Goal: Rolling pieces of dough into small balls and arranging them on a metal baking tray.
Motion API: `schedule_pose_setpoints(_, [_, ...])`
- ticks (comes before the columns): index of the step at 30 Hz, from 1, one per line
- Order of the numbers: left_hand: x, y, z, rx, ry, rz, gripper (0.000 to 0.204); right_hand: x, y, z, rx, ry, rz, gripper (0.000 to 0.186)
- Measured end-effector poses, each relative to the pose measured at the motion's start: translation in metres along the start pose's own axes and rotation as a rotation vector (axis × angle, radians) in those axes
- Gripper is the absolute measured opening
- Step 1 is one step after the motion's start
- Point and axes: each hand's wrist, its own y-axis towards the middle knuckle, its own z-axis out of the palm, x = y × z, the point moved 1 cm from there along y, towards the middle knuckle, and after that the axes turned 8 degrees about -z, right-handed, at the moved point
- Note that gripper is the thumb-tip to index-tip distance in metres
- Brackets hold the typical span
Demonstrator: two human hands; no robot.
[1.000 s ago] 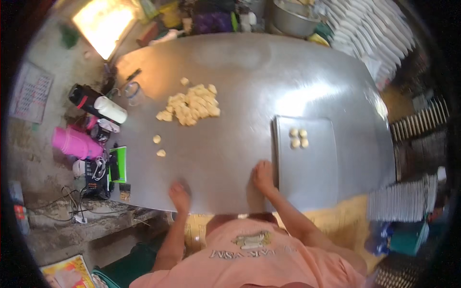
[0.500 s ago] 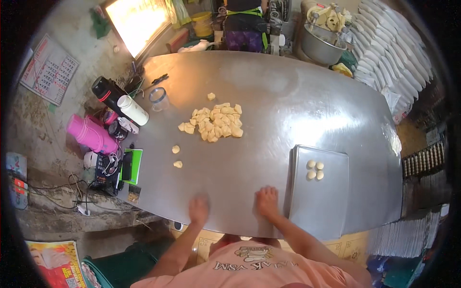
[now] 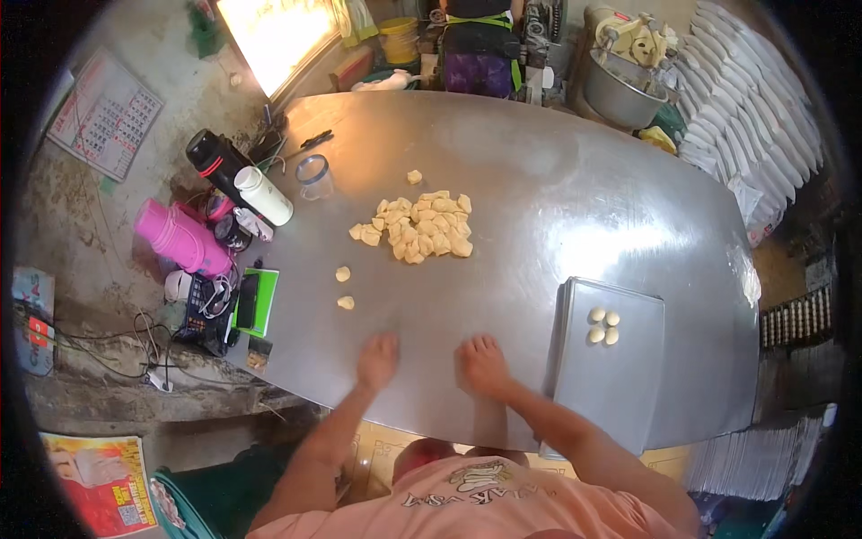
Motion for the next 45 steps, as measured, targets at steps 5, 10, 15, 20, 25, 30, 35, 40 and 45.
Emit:
schedule_pose_setpoints(5, [0.023, 0.001, -0.026, -0.245, 0.091, -0.354, 0.019, -0.047, 0.004, -0.014, -0.005, 0.038, 0.142, 0.022])
schedule_pose_setpoints(10, [-0.029, -0.026, -0.027, -0.221, 0.268, -0.056, 0.017, -0.004, -0.051, -0.013, -0.072, -0.059, 0.204, 0.02])
schedule_pose_setpoints(15, [-0.006, 0.028, -0.008, 0.026, 0.089, -0.146, 0.018, -0.011, 0.021, 0.005, -0.028, 0.047, -0.015, 0.019])
schedule_pose_setpoints(20, [0.014, -0.006, -0.031, -0.194, 0.059, -0.331, 0.018, -0.032, -0.03, -0.034, -0.079, -0.065, 0.195, 0.018])
schedule_pose_setpoints(25, [-0.029, -0.011, -0.004, -0.026, 0.191, -0.159, 0.019, 0.016, -0.032, -0.004, -0.118, -0.035, 0.008, 0.02])
schedule_pose_setpoints(30, [0.009, 0.033, -0.011, -0.09, -0.236, -0.303, 0.018, -0.036, 0.021, 0.001, -0.055, -0.043, 0.004, 0.018])
schedule_pose_setpoints(35, [-0.013, -0.048, -0.028, -0.088, -0.764, -0.678, 0.024, -0.01, -0.071, -0.025, -0.036, -0.055, 0.243, 0.021])
schedule_pose_setpoints(40, [-0.041, -0.005, 0.014, 0.012, 0.17, -0.031, 0.022, 0.029, -0.013, 0.011, -0.128, -0.045, -0.022, 0.02])
schedule_pose_setpoints(45, [0.005, 0.011, -0.007, -0.051, -0.033, -0.269, 0.021, -0.021, -0.002, -0.014, -0.135, 0.003, 0.059, 0.021])
